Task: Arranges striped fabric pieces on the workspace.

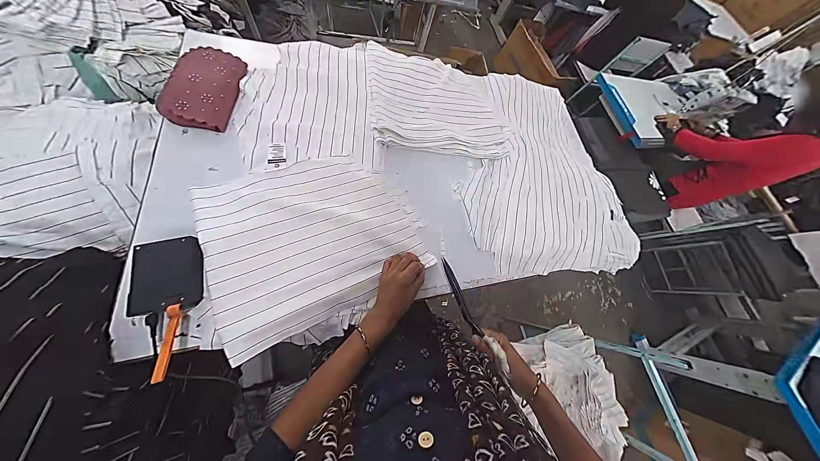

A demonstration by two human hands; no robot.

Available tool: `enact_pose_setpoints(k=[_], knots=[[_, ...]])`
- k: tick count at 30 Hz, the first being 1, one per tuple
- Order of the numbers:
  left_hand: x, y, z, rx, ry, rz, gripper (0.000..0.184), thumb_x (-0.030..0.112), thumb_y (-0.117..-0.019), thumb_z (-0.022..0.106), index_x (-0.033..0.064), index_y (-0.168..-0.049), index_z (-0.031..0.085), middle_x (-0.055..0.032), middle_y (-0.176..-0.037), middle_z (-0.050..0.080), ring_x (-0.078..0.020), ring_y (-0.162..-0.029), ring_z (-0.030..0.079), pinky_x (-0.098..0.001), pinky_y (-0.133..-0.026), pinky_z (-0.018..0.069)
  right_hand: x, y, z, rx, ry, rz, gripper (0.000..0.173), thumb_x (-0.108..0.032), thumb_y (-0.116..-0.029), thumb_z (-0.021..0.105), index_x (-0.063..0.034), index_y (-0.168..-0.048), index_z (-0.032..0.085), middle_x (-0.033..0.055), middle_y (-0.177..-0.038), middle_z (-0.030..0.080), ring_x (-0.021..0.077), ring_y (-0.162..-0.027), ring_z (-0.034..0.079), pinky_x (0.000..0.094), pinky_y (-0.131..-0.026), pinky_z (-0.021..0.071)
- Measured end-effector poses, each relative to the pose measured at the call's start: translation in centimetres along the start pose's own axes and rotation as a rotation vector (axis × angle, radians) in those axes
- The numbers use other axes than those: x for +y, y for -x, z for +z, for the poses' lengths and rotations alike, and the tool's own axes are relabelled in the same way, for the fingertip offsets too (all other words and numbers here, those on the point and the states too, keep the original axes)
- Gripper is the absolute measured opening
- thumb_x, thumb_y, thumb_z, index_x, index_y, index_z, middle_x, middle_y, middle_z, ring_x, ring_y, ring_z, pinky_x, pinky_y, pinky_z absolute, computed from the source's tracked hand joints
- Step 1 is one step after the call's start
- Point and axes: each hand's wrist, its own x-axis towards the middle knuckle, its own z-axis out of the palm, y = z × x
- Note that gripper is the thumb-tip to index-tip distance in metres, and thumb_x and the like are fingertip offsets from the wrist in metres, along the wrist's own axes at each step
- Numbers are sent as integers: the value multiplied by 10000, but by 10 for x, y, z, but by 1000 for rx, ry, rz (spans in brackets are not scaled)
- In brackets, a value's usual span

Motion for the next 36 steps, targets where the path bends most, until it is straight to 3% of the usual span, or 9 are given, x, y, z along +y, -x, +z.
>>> enact_pose_setpoints(k=[4,11,17,24,31,36], knots=[[0,-1,1,-10,1,0,140,143,-928,676,44,-929,776,-140,-1035,748,-339,-1060,698,-543,-959,492,14,1,3,-52,-3,51,193,-244,-1035,501,-171,-872,574,-138,-583,518,-34,-473,482,150,-480,434],[-4,1,-1,-34,11,40,147,148,-943,662,95,-965,797,-124,-1083,745,-334,-1084,690,-537,-980,485,-8,-40,8,-143,110,33,182,-296,-1039,535,-152,-928,529,-130,-629,445,-25,-513,438,157,-516,407],[-4,1,-1,-44,5,44,144,149,-939,667,101,-969,800,-122,-1112,746,-333,-1096,690,-534,-985,488,-4,-41,9,-53,221,-35,207,-267,-972,672,-148,-842,564,-134,-585,486,-31,-490,451,165,-510,398],[-2,0,-3,-62,21,37,139,133,-937,669,87,-963,797,-120,-1129,746,-340,-1105,690,-556,-981,486,1,-40,15,21,307,-55,261,-277,-962,692,-134,-771,587,-123,-574,509,-29,-502,470,184,-521,405],[-3,1,-1,-33,15,47,138,139,-936,668,95,-959,797,-116,-1116,750,-326,-1091,697,-542,-973,492,-17,-52,19,-43,258,14,244,-308,-1010,630,-114,-874,573,-101,-611,489,-9,-515,469,181,-533,419],[-2,1,-2,-36,17,47,130,134,-935,674,92,-960,794,-119,-1120,748,-334,-1099,694,-550,-973,491,-17,-55,15,-34,339,-33,261,-312,-990,666,-117,-836,589,-98,-602,511,-10,-519,482,191,-540,421]])
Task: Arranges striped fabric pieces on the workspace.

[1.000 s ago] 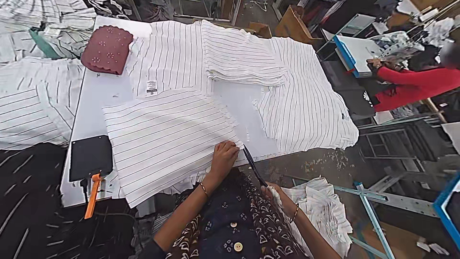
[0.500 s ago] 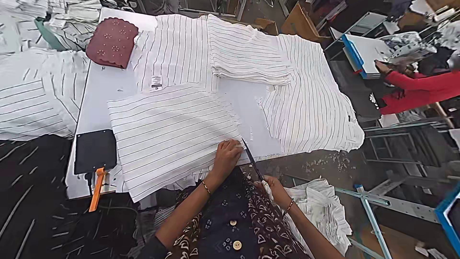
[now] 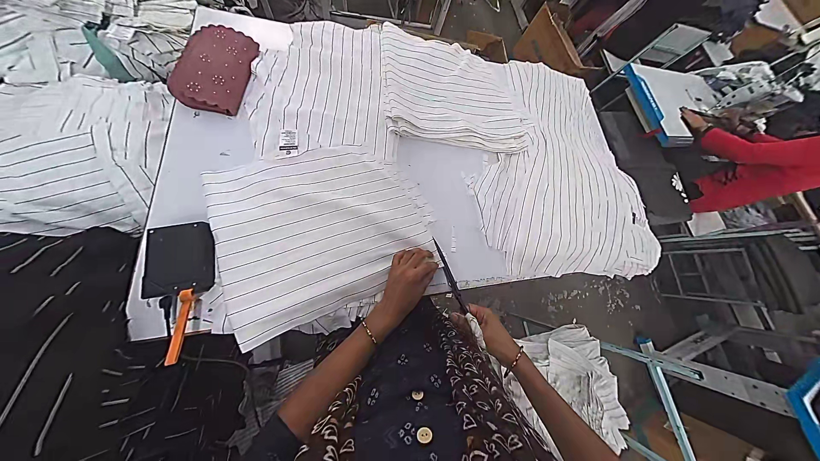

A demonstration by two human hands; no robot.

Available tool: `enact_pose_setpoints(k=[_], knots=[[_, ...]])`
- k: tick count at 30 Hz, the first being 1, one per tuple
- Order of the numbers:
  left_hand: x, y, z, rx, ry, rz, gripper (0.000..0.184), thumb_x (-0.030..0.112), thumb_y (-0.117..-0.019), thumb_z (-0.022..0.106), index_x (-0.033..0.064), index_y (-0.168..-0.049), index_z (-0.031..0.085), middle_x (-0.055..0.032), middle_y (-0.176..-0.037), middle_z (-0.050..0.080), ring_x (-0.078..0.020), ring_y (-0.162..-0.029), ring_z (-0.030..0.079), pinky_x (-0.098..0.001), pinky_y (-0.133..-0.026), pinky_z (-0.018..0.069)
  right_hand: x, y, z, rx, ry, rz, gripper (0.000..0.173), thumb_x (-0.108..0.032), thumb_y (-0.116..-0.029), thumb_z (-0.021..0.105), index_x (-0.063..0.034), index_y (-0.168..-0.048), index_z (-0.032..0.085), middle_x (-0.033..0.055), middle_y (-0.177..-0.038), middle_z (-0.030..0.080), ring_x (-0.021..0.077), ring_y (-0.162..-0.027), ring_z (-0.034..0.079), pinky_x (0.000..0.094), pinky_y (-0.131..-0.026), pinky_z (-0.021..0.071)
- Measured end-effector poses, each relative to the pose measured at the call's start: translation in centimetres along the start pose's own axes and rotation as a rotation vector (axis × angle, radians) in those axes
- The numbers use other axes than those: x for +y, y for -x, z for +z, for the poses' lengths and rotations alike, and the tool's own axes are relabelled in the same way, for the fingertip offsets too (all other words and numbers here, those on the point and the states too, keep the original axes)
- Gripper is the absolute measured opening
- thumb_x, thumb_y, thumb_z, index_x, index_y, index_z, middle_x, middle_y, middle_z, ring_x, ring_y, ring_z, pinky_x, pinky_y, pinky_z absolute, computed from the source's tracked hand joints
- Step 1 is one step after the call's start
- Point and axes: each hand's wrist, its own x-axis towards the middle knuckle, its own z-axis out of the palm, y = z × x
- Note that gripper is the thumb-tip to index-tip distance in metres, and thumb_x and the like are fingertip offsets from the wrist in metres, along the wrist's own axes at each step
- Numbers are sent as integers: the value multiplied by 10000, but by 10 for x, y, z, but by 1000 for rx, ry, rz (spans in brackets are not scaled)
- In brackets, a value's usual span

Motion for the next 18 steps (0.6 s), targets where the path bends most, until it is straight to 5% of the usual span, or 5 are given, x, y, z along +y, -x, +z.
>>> enact_pose_setpoints(k=[18], knots=[[1,0,0,-7,2,-6,142,145,-947,663,89,-956,794,-113,-1115,750,-323,-1112,690,-541,-994,483,-11,-4,6,34,-41,12,251,-283,-1031,598,-103,-856,590,-86,-579,523,9,-494,498,199,-520,437]])
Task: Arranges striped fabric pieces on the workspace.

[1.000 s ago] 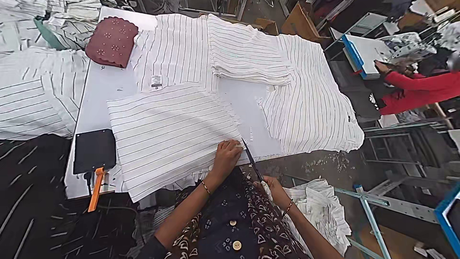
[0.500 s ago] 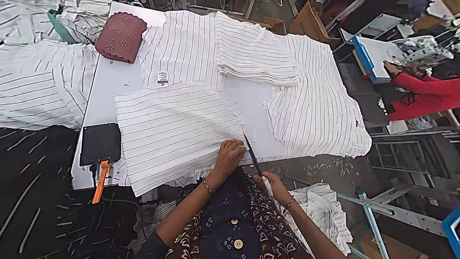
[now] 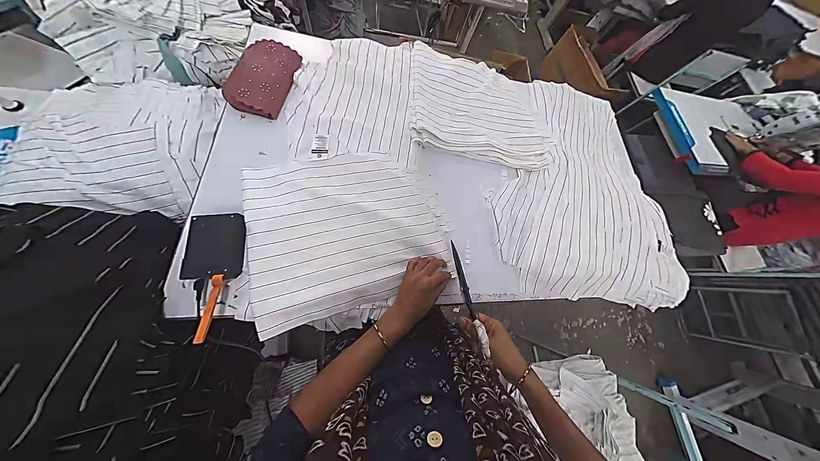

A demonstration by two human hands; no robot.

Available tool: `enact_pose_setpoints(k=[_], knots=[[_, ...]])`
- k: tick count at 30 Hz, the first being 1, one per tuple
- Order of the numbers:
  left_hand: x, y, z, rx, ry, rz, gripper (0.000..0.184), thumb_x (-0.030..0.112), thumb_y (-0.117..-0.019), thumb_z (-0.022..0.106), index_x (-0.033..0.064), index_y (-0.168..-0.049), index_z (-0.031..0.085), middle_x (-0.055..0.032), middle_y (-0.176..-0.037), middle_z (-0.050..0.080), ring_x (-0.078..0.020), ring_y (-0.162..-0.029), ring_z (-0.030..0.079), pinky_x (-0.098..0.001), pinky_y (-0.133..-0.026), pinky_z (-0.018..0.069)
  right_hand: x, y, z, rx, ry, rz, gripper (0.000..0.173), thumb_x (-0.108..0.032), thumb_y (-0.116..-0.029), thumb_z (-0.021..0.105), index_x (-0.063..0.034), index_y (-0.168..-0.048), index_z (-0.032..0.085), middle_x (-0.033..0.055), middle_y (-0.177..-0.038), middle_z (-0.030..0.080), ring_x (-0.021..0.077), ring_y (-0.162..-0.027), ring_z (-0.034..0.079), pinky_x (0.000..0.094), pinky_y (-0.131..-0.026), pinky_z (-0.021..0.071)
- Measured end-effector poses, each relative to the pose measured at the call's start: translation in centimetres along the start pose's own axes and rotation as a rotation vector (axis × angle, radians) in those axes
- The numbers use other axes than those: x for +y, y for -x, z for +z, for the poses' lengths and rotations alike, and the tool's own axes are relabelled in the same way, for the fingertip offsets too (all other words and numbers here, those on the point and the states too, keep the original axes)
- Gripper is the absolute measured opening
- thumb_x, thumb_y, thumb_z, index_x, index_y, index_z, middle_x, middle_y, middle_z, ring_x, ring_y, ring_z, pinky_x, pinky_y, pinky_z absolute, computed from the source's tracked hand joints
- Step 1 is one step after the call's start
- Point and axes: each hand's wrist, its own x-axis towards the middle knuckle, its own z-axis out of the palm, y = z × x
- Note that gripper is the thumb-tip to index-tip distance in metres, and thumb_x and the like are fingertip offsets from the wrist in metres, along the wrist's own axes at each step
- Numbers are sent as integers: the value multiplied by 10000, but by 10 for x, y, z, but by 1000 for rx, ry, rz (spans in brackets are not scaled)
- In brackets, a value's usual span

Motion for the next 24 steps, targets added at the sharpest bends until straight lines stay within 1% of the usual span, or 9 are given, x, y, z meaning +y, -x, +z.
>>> enact_pose_setpoints(k=[3,5,7,9,12,15,19,21,24], knots=[[3,-1,-4,-42,16,-18,140,120,-943,666,64,-955,794,-139,-1131,745,-349,-1127,686,-558,-1005,486,-15,-5,1,36,-37,2,246,-209,-1071,534,-37,-911,609,-44,-581,588,36,-481,556,204,-498,488],[6,0,-16,-115,17,-42,159,120,-961,650,45,-1000,784,-164,-1204,720,-362,-1178,662,-560,-1047,463,-32,-18,-10,99,138,-9,229,-194,-1064,557,5,-998,648,12,-666,660,86,-544,628,265,-550,551],[10,6,-40,-98,-27,-86,172,138,-950,676,52,-1059,778,-164,-1254,703,-352,-1205,652,-549,-1060,462,-50,-38,-25,214,405,-77,204,-162,-1019,627,21,-1092,679,109,-823,717,193,-709,674,406,-701,546],[14,19,-74,57,-104,-180,195,139,-929,698,53,-1085,777,-166,-1252,705,-358,-1190,661,-548,-1044,482,-66,-59,-36,370,603,-245,285,-82,-965,657,81,-1199,664,249,-946,712,369,-853,688,565,-813,519],[10,52,-132,344,-208,-485,278,138,-935,678,15,-1175,744,-211,-1294,670,-421,-1226,621,-577,-1046,474,-79,-89,-46,492,754,-369,413,-72,-991,620,121,-1353,574,401,-1278,580,548,-1212,569,644,-1052,417],[-2,91,-174,543,-289,-799,473,182,-918,702,-36,-1329,617,-284,-1371,578,-485,-1278,542,-614,-1057,437,-80,-106,-44,531,776,-526,458,-71,-1005,585,134,-1409,515,431,-1392,485,604,-1309,466,667,-1112,353],[-5,114,-188,549,-166,-1100,648,218,-931,721,-79,-1450,472,-322,-1448,492,-489,-1361,456,-542,-1158,360,-77,-99,4,376,730,-874,475,-109,-1001,558,151,-1397,512,379,-1426,507,554,-1338,487,633,-1140,363],[-8,113,-188,571,-134,-1138,631,204,-940,709,-75,-1453,469,-309,-1431,513,-469,-1351,475,-523,-1156,370,-71,-88,40,205,685,-961,462,-75,-988,568,167,-1378,522,365,-1420,526,534,-1342,499,602,-1154,371],[-8,107,-201,578,-16,-1250,613,217,-974,697,-78,-1452,453,-301,-1328,602,-424,-1260,585,-528,-1102,432,-56,-81,86,14,602,-1167,333,-50,-943,594,111,-1222,679,304,-1300,645,476,-1253,605,566,-1090,463]])
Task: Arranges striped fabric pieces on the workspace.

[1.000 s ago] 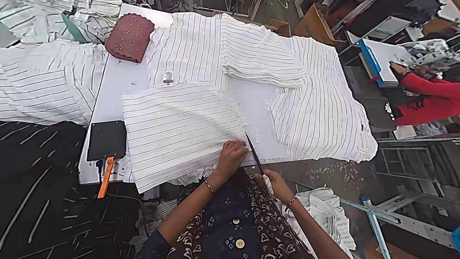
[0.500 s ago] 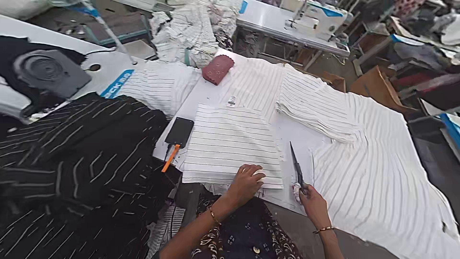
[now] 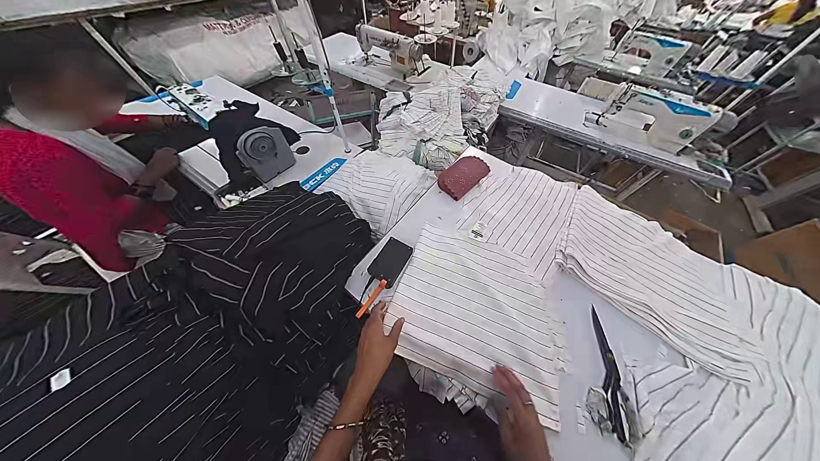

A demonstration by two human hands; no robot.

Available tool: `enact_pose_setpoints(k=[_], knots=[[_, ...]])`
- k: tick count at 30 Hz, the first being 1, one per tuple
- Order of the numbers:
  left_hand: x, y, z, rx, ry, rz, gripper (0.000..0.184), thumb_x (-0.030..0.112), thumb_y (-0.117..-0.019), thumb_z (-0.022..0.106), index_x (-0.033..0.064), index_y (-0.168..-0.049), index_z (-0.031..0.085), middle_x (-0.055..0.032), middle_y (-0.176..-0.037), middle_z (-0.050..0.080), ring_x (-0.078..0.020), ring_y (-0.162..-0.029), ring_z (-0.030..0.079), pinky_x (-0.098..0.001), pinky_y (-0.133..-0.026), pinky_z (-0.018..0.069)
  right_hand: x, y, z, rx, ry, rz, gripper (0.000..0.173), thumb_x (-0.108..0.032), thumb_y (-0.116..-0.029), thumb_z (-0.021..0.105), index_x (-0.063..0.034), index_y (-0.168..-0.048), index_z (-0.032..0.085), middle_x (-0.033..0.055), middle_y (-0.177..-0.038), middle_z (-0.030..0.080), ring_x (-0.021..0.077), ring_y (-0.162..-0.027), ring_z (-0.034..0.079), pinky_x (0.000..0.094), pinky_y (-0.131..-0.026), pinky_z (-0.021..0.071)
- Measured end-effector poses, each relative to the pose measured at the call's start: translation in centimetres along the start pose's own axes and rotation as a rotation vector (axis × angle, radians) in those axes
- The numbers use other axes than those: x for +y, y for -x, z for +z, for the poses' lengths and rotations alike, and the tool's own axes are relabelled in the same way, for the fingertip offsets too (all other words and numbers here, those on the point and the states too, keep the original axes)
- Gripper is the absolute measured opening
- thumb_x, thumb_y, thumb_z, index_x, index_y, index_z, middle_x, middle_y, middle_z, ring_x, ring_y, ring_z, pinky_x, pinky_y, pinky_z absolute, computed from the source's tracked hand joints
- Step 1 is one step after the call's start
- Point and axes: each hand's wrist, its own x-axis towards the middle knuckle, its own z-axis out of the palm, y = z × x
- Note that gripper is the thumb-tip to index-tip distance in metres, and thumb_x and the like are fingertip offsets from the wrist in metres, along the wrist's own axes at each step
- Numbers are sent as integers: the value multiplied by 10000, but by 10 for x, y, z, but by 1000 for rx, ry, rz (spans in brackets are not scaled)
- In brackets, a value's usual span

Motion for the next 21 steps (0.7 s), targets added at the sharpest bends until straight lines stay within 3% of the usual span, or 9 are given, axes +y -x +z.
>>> enact_pose_setpoints(k=[2,5,7,9,13,14,16,19,21], knots=[[11,0,-5,-38,215,-83,514,160,-974,702,-94,-1377,508,-277,-1218,659,-349,-1128,662,-486,-1013,504,-7,0,17,-68,-41,-135,297,-174,-943,617,-70,-1181,762,248,-1341,643,444,-1293,583,566,-1092,458],[68,24,-5,-154,793,-144,243,27,-1022,542,-49,-1252,559,-106,-951,724,-132,-791,726,-296,-722,620,-14,-12,9,-259,69,-75,501,-436,-881,703,-286,-1359,687,278,-1562,421,563,-1427,370,734,-1094,333],[117,48,-9,-308,1061,-98,216,-4,-1022,435,-4,-1202,555,-65,-914,749,-117,-777,745,-280,-703,639,-18,-28,-15,-318,84,32,654,-460,-843,744,-249,-1448,611,231,-1623,350,521,-1488,292,770,-1116,253],[156,59,-10,-403,1171,14,217,-7,-987,427,34,-1159,554,-45,-918,767,-112,-787,758,-275,-702,649,-21,-37,-44,-172,19,-31,666,-506,-856,710,-193,-1436,617,220,-1587,419,464,-1472,368,735,-1107,309],[227,65,20,-495,1110,246,253,21,-959,530,33,-1208,490,20,-932,746,-78,-813,745,-263,-734,645,-56,-56,-89,-18,-85,-166,428,-617,-935,594,-386,-1284,684,216,-1590,399,368,-1535,272,610,-1197,256],[244,67,33,-555,1086,275,311,22,-954,551,20,-1249,454,29,-951,730,-69,-829,736,-260,-752,640,-63,-62,-92,-5,-81,-132,412,-575,-916,641,-344,-1248,723,280,-1539,442,427,-1501,320,659,-1162,267],[276,68,60,-647,1071,286,343,2,-945,564,5,-1258,424,23,-934,704,-63,-807,725,-250,-737,635,-60,-79,-96,69,-92,53,481,-390,-849,766,-114,-1242,737,365,-1418,521,493,-1369,479,701,-1088,362],[328,33,98,-691,1025,289,190,13,-1018,514,4,-1201,468,6,-858,685,-72,-729,703,-255,-705,619,-13,-121,-136,157,-117,327,688,-286,-928,714,81,-1463,484,289,-1505,484,357,-1408,491,466,-1170,402],[363,-6,122,-777,1049,287,101,81,-1069,465,56,-1156,507,11,-861,682,-60,-732,688,-240,-730,603,22,-151,-182,288,-60,413,631,-274,-968,664,103,-1445,493,287,-1509,479,348,-1411,483,435,-1180,382]])
